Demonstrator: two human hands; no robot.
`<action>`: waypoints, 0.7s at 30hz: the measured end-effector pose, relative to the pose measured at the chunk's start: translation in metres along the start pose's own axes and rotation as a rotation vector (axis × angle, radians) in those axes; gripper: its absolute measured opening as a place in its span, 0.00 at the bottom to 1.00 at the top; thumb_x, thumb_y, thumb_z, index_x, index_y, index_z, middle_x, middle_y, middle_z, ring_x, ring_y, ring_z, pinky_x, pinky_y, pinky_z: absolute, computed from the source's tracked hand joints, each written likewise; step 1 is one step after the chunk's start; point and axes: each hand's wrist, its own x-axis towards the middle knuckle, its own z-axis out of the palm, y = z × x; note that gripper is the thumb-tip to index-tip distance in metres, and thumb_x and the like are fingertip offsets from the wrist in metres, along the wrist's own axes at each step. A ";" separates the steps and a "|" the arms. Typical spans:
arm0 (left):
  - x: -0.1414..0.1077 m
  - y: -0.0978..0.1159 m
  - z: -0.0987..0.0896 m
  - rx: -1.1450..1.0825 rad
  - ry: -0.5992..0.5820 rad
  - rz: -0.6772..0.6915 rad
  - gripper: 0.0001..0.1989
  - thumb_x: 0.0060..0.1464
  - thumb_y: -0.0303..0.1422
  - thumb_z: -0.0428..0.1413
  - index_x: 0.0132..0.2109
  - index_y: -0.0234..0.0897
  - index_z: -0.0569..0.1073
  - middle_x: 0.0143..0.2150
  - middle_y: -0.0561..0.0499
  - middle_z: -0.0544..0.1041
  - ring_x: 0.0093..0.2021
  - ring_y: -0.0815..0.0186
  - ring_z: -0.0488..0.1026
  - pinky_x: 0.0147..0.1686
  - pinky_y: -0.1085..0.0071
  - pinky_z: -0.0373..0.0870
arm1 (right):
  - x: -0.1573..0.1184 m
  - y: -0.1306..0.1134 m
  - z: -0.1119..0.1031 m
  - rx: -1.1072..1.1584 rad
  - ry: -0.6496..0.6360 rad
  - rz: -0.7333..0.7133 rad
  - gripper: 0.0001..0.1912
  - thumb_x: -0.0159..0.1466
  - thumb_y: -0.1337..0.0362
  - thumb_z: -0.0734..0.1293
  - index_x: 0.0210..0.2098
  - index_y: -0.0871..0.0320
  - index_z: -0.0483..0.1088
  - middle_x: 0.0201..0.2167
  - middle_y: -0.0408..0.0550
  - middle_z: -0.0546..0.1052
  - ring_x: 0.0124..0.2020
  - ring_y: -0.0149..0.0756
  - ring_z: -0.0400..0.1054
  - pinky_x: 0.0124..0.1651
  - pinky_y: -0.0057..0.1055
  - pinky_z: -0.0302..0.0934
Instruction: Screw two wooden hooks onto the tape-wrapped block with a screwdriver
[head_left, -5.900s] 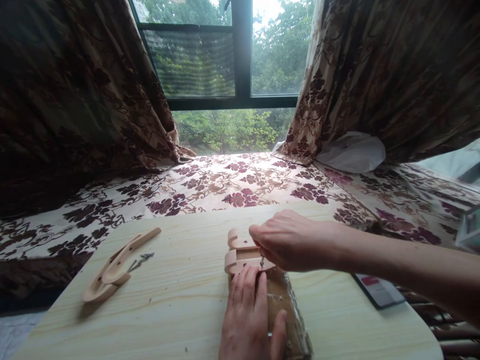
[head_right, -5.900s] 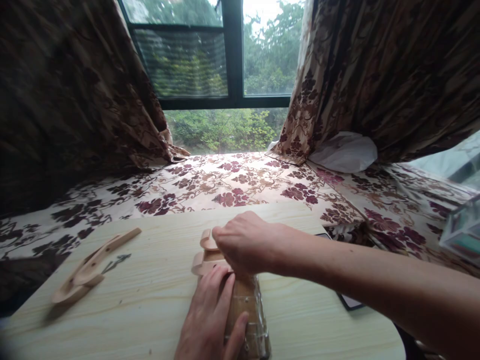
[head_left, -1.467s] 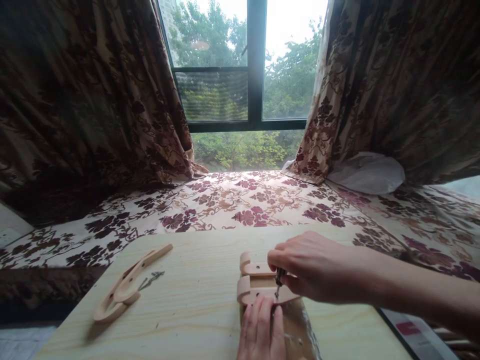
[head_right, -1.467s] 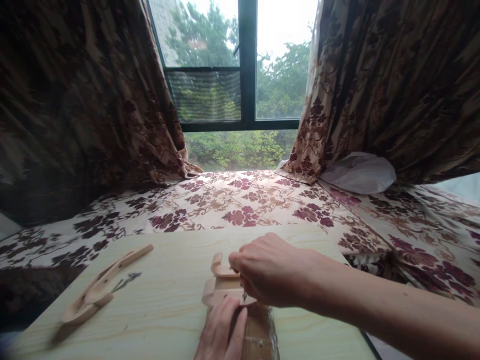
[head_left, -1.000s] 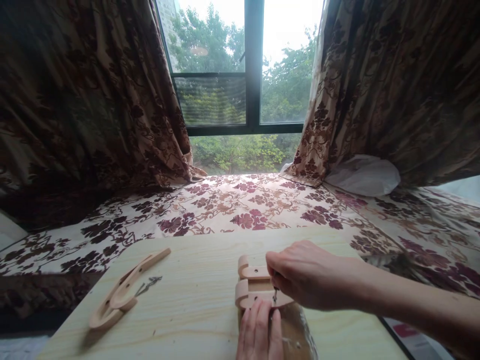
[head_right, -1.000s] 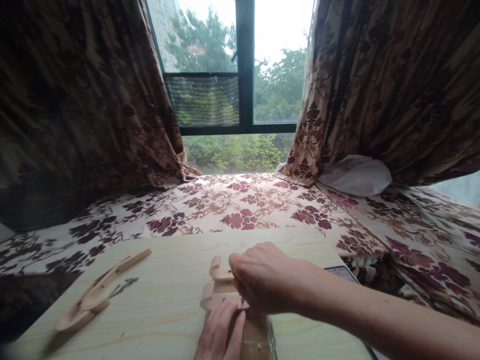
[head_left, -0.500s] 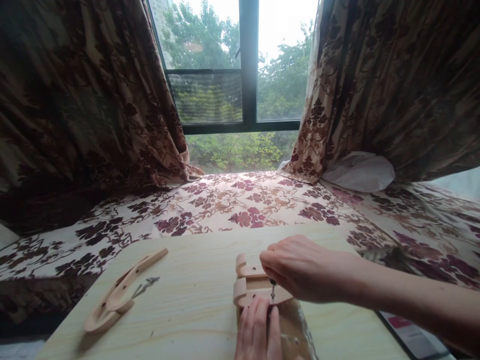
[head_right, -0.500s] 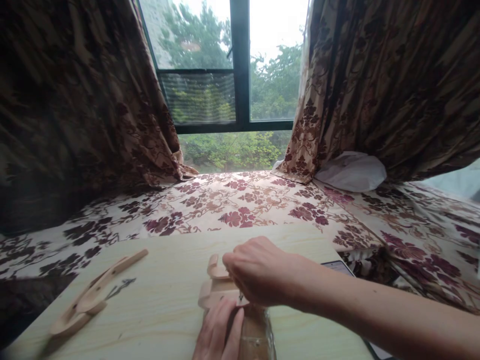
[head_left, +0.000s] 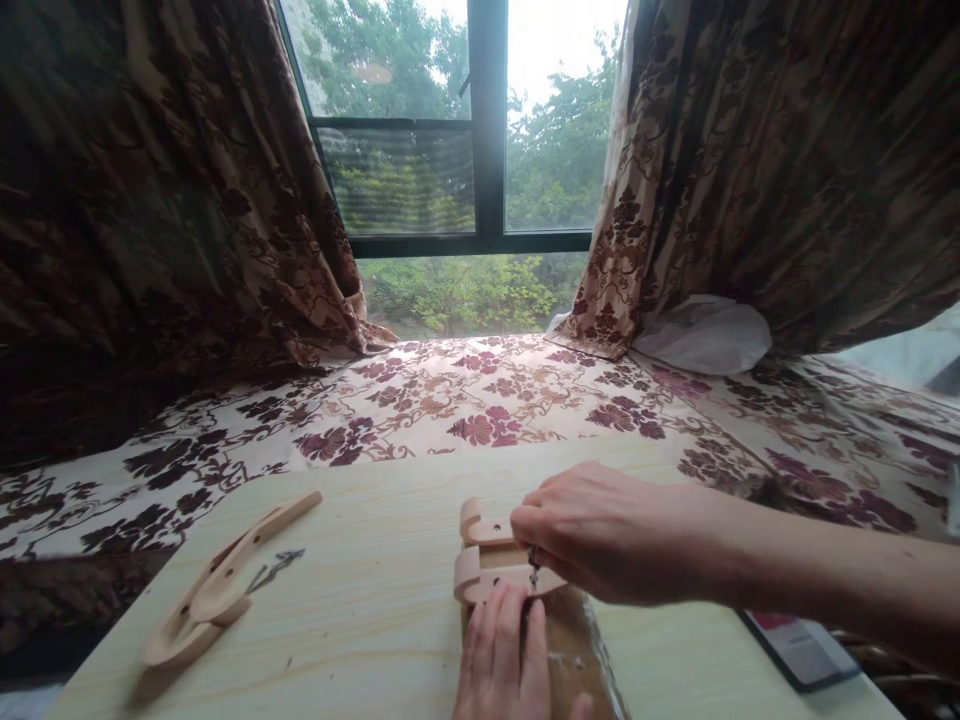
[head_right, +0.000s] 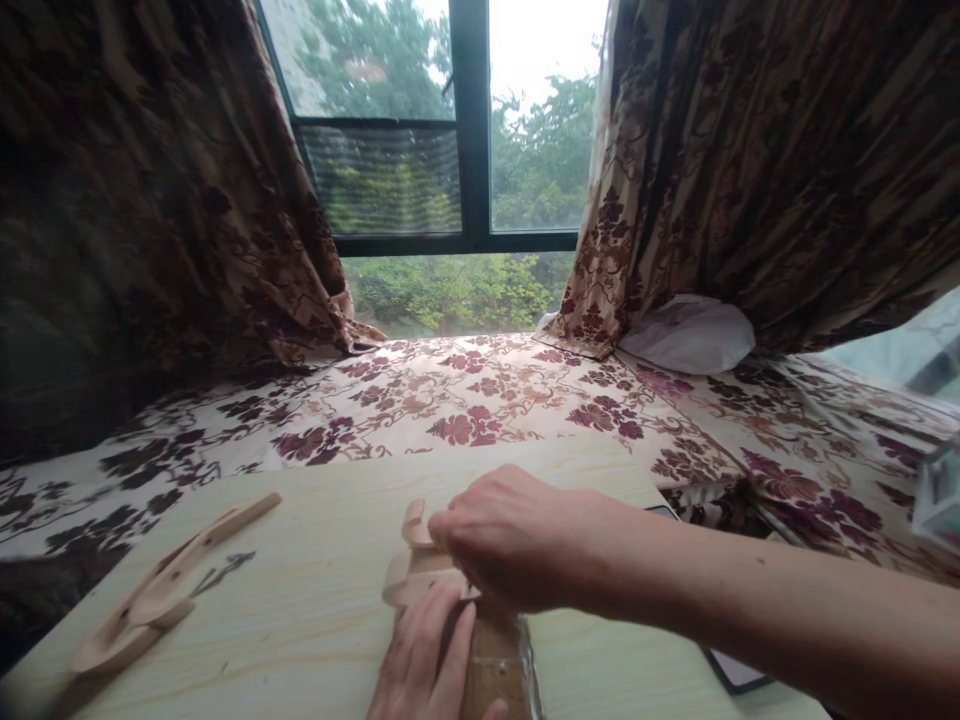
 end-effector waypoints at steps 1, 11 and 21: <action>0.001 0.000 -0.001 0.000 0.002 0.002 0.28 0.53 0.49 0.51 0.52 0.32 0.69 0.50 0.42 0.74 0.51 0.55 0.71 0.46 0.62 0.72 | 0.000 0.000 0.004 -0.002 0.009 0.024 0.06 0.65 0.69 0.58 0.34 0.60 0.65 0.27 0.49 0.75 0.25 0.32 0.65 0.24 0.30 0.44; 0.012 0.000 -0.012 0.021 -0.009 0.011 0.26 0.51 0.45 0.52 0.50 0.28 0.70 0.49 0.38 0.73 0.50 0.51 0.71 0.42 0.59 0.72 | 0.002 0.005 0.008 -0.030 0.064 0.107 0.04 0.62 0.67 0.60 0.33 0.60 0.66 0.26 0.48 0.75 0.22 0.31 0.63 0.22 0.30 0.41; 0.024 0.003 -0.022 -0.037 0.032 -0.085 0.21 0.58 0.44 0.45 0.46 0.32 0.72 0.48 0.43 0.74 0.50 0.58 0.70 0.43 0.63 0.70 | 0.004 0.007 0.020 -0.001 0.109 0.052 0.09 0.66 0.67 0.57 0.30 0.60 0.65 0.24 0.47 0.74 0.22 0.30 0.60 0.23 0.31 0.41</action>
